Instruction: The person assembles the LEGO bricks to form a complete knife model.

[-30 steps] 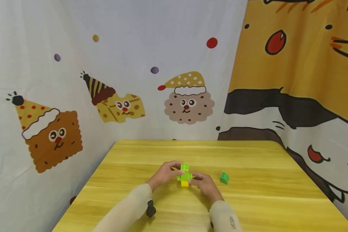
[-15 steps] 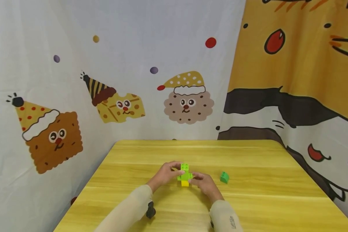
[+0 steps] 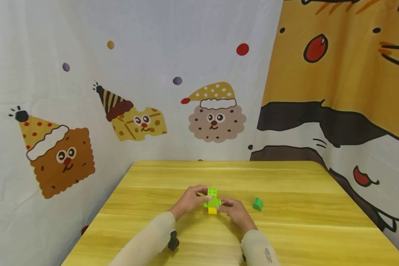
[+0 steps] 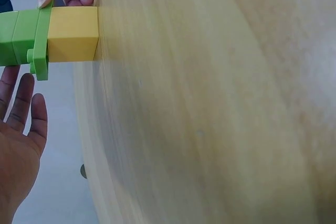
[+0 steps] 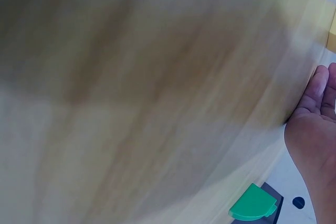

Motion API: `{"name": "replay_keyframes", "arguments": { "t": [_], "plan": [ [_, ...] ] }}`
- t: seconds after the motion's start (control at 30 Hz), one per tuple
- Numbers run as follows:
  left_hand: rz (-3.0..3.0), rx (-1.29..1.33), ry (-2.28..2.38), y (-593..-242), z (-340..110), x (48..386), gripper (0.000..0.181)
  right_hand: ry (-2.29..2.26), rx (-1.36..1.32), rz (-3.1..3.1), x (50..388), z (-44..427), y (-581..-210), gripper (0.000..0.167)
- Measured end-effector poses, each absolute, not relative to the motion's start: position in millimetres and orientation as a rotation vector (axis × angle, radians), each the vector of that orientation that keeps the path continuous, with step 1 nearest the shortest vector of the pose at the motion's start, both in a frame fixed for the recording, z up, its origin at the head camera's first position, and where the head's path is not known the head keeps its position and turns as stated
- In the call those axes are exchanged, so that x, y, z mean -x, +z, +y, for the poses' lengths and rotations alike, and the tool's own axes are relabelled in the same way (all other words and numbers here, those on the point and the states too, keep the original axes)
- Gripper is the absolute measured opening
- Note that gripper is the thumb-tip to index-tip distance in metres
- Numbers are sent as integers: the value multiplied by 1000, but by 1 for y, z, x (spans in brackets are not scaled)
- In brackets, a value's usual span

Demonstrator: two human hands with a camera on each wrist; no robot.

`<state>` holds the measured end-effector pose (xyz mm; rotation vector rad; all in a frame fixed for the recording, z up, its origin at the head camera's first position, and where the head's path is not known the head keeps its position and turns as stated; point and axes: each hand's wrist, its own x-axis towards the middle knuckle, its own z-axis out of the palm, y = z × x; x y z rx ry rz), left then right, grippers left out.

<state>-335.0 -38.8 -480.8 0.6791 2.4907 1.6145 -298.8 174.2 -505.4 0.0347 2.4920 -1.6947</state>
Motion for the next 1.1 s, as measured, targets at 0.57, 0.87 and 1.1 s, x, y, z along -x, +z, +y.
{"name": "replay_keyframes", "arguments": {
  "t": [0.57,0.87,1.1],
  "plan": [
    [2507,-688,1548,-476,-42,335,26,-1726,-35,2483,298,173,-505,50],
    [2517,-645,1463,-493,-57,340,50,-1738,-31,2474,300,173,-508,51],
    [2476,-665,1432,-504,-66,343,50,-1736,-31,2479,300,174,-508,54]
  ]
}}
